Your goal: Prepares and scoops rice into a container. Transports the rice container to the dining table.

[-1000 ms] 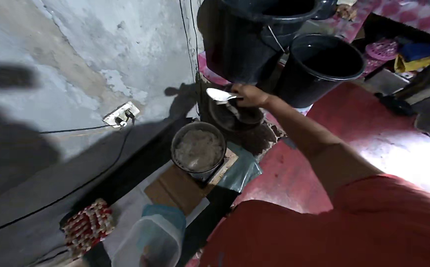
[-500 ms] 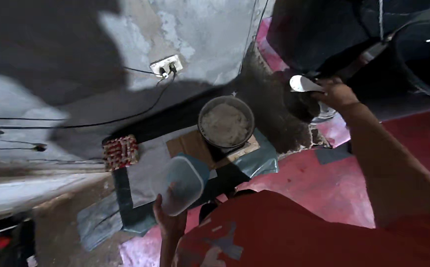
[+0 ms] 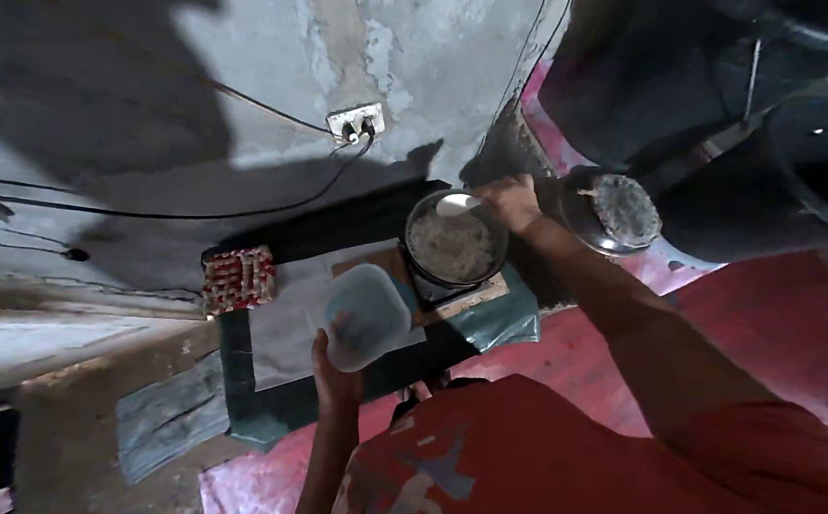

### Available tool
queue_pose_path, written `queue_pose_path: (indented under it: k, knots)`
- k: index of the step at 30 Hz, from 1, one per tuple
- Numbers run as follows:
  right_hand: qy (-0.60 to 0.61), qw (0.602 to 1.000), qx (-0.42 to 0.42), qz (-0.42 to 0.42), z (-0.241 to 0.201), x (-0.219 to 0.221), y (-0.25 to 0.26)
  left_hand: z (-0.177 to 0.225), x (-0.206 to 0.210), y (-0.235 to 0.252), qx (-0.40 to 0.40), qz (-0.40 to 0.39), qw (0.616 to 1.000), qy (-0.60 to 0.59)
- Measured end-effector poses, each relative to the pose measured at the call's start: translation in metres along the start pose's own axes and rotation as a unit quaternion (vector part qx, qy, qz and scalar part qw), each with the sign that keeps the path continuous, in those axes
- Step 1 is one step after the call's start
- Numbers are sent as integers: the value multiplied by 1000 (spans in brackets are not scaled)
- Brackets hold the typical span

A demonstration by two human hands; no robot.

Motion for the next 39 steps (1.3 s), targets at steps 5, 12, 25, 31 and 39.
queue_pose_path:
  k: [5,12,25,31,39]
  knots:
    - [-36,996,-39,-67,-16,35,33,15,-17,-8,28,12,1000,4]
    - [10,979,-30,-201,-16,60,41,9,-35,-20,15,6,1000,-1]
    - [-15,966,-130,-223,-34,89,48,4,-18,-15,-1,-30,1000,2]
    - [2,967,-174,-188,-51,77,27,11,-2,-9,18,-62,997,30]
    - [-12,956,-122,-267,-56,83,36,25,8,0,26,-61,997,26]
Point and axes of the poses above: each hand's wrist, its own y-axis towards the middle knuckle, its own x-axis out of the palm, z = x × y, the point moved 9 cm from there along y, towards the middle knuckle, and after that the axes turned 8 degrees about x, right-handed, at the moved point
